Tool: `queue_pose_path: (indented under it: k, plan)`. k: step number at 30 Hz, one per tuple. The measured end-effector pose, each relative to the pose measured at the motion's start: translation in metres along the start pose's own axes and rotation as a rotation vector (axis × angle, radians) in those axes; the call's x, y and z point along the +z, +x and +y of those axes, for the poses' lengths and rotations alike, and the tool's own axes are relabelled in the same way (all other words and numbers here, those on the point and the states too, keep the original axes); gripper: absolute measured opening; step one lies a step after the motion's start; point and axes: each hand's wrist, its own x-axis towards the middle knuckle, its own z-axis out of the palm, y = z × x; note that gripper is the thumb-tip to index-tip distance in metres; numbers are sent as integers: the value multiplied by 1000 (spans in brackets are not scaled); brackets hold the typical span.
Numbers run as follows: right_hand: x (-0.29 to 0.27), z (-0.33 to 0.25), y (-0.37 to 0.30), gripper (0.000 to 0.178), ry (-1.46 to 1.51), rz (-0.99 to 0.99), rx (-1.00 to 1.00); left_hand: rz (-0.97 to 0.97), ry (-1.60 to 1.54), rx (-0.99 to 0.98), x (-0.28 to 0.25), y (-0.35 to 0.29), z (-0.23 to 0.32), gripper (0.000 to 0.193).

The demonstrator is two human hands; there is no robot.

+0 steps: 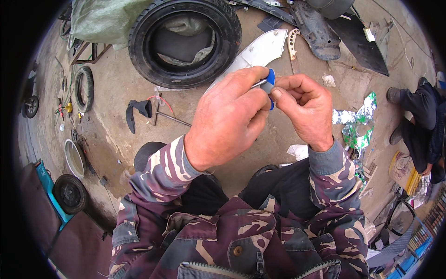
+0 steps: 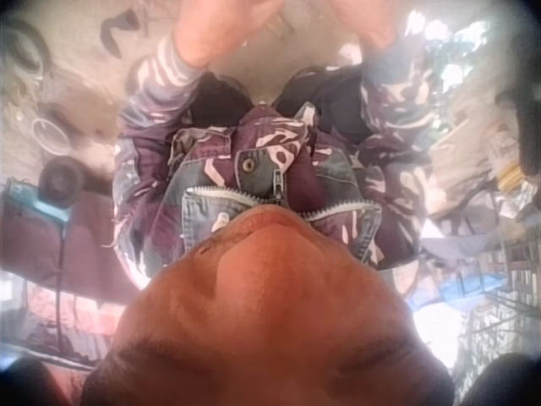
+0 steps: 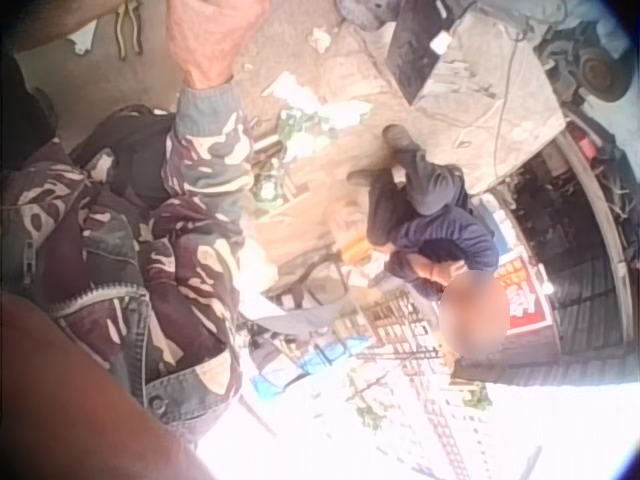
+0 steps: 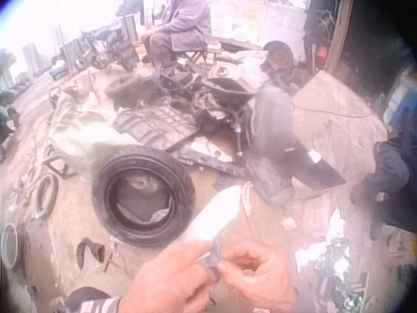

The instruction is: The person retrieves a small tube and cap from a bucket, then applies a substance from the tube to the inner surface of a small tire. They rotate the tire to spread the substance and later handle the cap and a small blue object.

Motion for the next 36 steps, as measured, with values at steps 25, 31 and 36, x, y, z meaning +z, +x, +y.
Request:
queue_pose_path:
  k: [25, 31, 36]
  plan:
    - [1, -3, -2, 12, -355, -56, -302, 187, -48, -77, 3, 2, 0, 18]
    - [-1, -5, 1, 13, -496, -98, -420, 158, -19, -50, 5, 3, -5, 18]
    - [0, -4, 2, 15, -545, -92, -484, 129, -9, -28, 5, 3, -10, 17]
